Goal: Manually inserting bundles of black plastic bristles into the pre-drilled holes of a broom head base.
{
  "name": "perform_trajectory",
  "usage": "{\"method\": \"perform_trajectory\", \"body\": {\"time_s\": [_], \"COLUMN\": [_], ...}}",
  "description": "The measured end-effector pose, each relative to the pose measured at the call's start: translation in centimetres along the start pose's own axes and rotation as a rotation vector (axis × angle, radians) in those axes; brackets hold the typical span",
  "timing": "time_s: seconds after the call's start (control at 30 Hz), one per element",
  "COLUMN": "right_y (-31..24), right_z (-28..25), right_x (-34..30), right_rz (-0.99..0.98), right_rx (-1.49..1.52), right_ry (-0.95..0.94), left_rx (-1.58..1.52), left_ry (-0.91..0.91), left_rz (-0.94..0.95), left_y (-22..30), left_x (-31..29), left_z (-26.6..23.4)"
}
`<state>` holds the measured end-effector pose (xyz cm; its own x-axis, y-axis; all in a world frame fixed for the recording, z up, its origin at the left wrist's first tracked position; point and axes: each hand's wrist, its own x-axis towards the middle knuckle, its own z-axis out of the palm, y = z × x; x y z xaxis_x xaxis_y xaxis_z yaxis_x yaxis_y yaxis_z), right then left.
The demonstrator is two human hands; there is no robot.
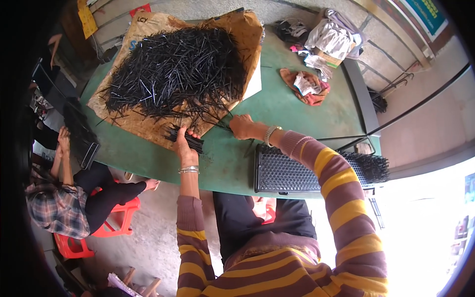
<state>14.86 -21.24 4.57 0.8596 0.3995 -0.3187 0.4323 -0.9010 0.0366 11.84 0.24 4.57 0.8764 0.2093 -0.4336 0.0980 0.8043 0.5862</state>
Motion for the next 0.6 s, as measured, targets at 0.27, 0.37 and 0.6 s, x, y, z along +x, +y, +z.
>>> {"method": "perform_trajectory", "body": {"time_s": [0.27,0.37,0.6], "right_y": [1.6,1.5,-2.3], "right_z": [-6.0,-5.9,-5.5], "right_x": [-0.2,3.0,7.0], "right_rz": [-0.073,-0.030,0.444], "right_rx": [0.263,0.296,0.416], "right_ry": [0.057,0.125,0.078], "left_rx": [0.073,0.137,0.139], "left_ry": [-0.064,-0.129,-0.213], "left_rz": [-0.118,-0.226,-0.401], "left_y": [2.5,1.7,-1.3], "left_x": [3.7,4.7,3.8], "left_z": [-3.3,-3.2,-0.7]}}
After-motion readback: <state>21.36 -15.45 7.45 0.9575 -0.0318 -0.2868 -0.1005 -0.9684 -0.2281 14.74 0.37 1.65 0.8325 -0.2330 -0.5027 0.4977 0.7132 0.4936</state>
